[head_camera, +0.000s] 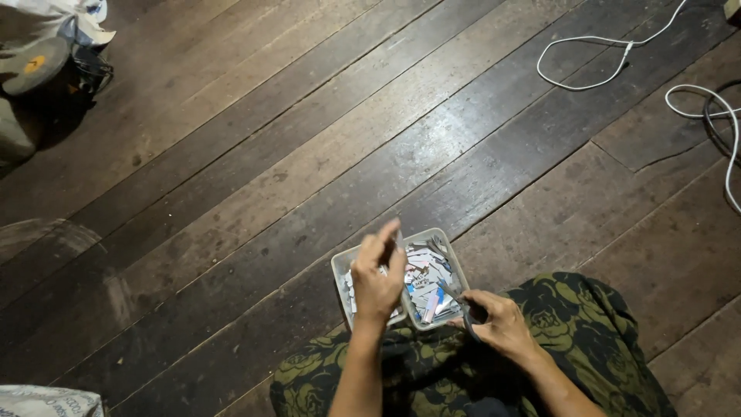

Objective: A person sitting on a cushion on a wooden floor uses scissors to cut small strips of paper into smaller pieces, moving them between plastic containers.

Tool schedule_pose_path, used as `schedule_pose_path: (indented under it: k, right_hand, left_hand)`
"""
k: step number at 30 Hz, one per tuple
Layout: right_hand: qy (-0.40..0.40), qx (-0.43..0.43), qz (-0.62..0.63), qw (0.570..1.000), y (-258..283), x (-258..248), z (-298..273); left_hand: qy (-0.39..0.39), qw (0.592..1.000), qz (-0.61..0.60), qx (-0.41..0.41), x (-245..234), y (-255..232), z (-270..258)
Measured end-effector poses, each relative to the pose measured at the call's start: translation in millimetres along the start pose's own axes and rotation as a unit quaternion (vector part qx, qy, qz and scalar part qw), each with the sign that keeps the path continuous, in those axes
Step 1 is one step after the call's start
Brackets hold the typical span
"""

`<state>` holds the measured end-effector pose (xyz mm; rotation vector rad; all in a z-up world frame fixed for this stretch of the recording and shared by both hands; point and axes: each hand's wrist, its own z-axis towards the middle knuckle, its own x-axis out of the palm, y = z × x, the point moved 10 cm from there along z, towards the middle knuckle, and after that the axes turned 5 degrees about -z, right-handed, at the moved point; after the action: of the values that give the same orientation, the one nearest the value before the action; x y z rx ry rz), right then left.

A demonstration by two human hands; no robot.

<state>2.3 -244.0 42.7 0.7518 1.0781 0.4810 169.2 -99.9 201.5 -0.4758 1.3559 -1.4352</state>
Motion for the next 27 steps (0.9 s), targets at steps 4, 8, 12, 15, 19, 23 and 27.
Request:
schedule_pose_path:
  k: [4, 8, 12, 15, 19, 23, 27]
  right_hand:
    - [0.028, 0.044, -0.022, 0.998, -23, 11, -8]
    - [0.038, 0.038, -0.021, 0.998, -13, 12, -5]
    - [0.048, 0.041, -0.023, 0.998, -15, 21, -10]
    - [0.043, 0.011, -0.020, 0.999, 6, 16, -6]
    - [0.061, 0.009, -0.031, 0.998, 5, 23, -8]
    - [0.064, 0.007, -0.036, 0.997, 12, 24, -5]
    - [0.041, 0.005, -0.009, 0.999, 12, 22, -8]
  left_hand:
    - [0.026, 0.995, -0.049, -0.079, 27, 53, -53]
    - [0.032, 0.955, -0.121, -0.267, 57, 128, -127]
    - [-0.032, 0.950, -0.159, -0.268, 62, 141, -157]
    - [-0.061, 0.936, -0.229, -0.259, 61, 145, -154]
    - [-0.077, 0.930, -0.274, -0.231, 58, 154, -152]
    - [-0.078, 0.933, -0.281, -0.211, 54, 154, -154]
    - [-0.074, 0.945, -0.272, -0.164, 52, 152, -153]
